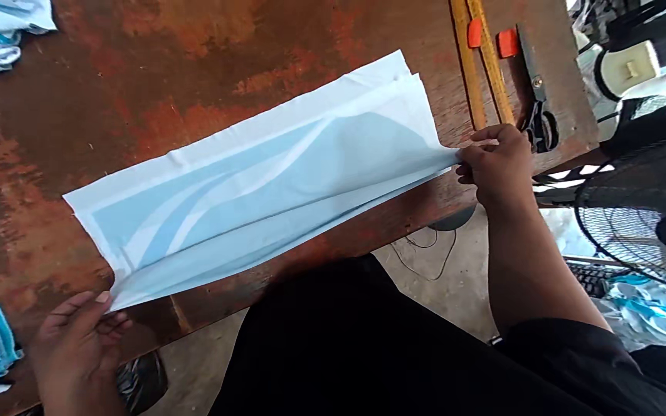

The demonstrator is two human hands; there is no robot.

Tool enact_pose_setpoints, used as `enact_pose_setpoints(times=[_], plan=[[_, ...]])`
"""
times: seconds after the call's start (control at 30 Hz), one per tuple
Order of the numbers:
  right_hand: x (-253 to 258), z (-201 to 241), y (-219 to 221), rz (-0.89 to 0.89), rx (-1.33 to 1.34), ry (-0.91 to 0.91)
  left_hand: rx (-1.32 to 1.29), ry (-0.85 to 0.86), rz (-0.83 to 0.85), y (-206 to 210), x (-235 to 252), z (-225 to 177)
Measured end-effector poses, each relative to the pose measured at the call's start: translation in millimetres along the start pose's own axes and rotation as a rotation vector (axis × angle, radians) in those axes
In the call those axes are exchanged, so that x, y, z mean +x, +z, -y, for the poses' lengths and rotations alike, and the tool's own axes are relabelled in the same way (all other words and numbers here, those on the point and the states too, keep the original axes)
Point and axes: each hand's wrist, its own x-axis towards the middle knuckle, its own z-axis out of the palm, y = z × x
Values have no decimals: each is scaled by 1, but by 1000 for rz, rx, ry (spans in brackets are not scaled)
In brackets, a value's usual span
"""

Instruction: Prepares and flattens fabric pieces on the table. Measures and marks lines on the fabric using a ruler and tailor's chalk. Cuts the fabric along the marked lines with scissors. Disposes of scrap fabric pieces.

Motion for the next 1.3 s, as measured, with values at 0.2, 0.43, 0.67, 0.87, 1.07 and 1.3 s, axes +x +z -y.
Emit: enact_pose_setpoints(times=[0.2, 0.43, 0.67, 0.87, 1.07, 1.3], plan=[[-3, -13, -1, 14, 8, 41, 11, -20, -1, 1, 2, 10], [-5, -49, -3, -4, -305, -90, 404, -28, 4, -8, 0, 36], [-41, -110, 6, -67, -530, -633, 539, 51, -70, -13, -34, 53], [-66, -116, 61, -57, -509, -1032, 576, 119, -84, -21, -84, 66], [-117, -98, 127, 67, -553, -1200, 515, 177, -63, -38, -97, 75], [-204, -45, 227, 389, -666, -1424, 584, 634, 184, -20, -17, 10]])
